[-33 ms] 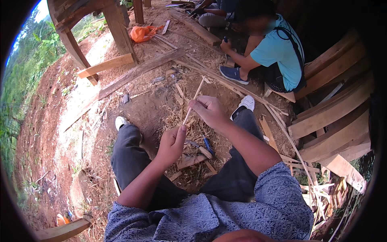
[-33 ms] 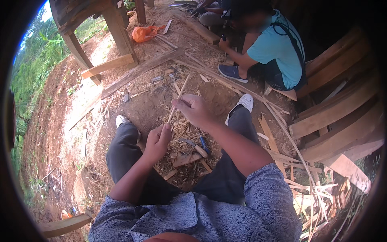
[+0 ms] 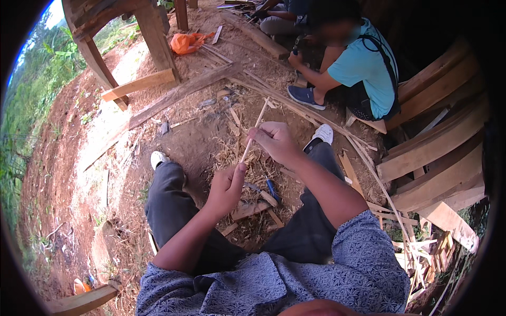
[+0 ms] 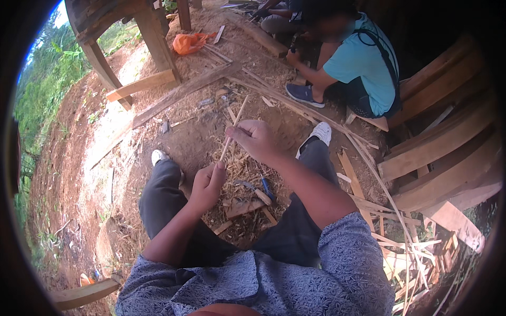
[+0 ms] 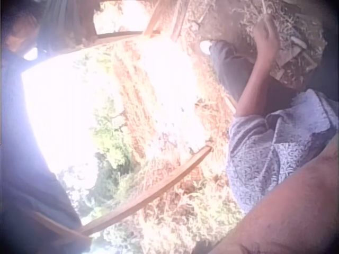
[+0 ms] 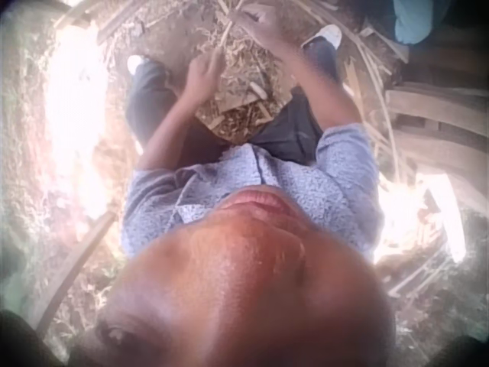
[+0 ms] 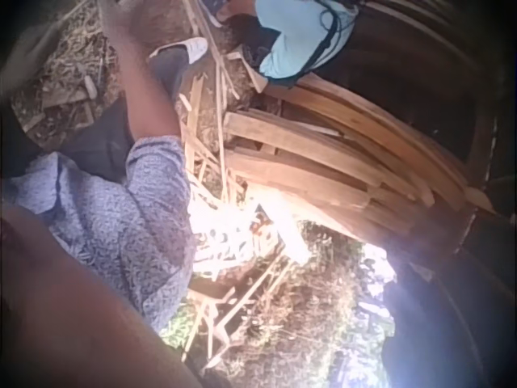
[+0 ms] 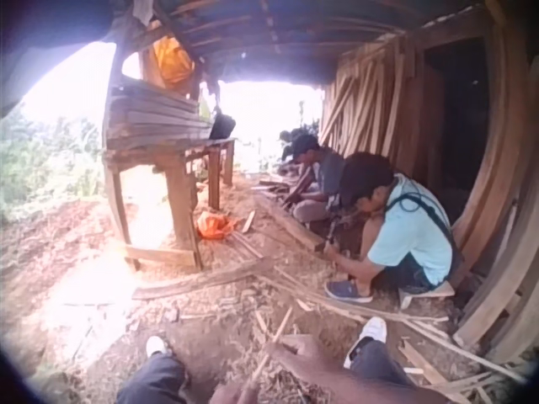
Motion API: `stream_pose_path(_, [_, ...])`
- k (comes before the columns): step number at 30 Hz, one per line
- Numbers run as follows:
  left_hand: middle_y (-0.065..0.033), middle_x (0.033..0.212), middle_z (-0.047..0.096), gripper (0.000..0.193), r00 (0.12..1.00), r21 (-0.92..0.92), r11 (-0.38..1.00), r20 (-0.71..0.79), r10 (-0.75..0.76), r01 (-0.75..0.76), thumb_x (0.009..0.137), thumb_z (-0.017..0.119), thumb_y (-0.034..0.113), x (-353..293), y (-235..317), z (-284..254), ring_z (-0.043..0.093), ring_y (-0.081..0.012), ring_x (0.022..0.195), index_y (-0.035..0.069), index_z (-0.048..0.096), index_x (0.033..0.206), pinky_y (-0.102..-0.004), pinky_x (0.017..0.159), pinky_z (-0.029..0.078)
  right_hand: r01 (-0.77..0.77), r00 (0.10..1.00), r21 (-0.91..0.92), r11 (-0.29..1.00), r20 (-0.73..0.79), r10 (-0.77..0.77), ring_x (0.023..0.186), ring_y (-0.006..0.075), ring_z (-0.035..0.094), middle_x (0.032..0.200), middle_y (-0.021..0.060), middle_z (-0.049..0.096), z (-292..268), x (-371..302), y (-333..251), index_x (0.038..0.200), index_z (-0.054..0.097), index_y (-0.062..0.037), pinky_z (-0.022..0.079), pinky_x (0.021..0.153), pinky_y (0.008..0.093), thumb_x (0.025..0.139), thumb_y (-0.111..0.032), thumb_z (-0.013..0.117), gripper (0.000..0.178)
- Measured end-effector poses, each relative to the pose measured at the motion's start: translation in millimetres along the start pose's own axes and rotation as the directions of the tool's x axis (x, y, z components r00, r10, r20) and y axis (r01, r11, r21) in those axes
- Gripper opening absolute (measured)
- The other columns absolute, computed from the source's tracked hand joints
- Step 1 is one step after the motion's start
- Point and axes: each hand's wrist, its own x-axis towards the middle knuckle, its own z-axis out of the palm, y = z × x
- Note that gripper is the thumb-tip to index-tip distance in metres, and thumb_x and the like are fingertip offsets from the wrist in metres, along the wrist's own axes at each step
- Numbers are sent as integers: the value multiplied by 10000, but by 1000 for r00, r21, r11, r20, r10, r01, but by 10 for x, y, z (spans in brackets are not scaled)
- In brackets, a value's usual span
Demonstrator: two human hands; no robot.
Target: The person sits on the ground and uses a knife to shave and smooth a thin wooden stick. They rotate the stick frequently to work on different sides, removing thin shavings and refining the surface.
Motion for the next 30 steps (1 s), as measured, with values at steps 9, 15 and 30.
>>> stream_pose_path(9, [-72,535,414,435,1000,-40,999,-6,-10,9,1041,438,289,15,90,-1,397,-138,504,-6,505,728,-354,494,351,84,993,-210,974,95,-65,488,26,327,561,-71,400,78,-123,75,857,650,-31,268,479,220,1010,-311,541,337])
stream_pose_path(15, [-69,542,427,440,1000,7,1000,28,-11,10,1041,433,285,-39,94,49,389,-160,501,4,487,707,-373,504,350,-40,989,2,999,-142,40,526,20,380,580,-68,444,-186,99,-138,885,687,-21,280,495,212,996,-290,568,314])
stream_pose_path(30, [-40,551,409,438,1000,-59,998,-17,-9,8,1043,441,286,58,36,52,369,-121,520,-1,493,716,-347,494,342,-50,993,-42,998,109,55,479,23,399,552,-58,441,151,-191,31,926,639,-6,287,443,211,1004,-249,561,266])
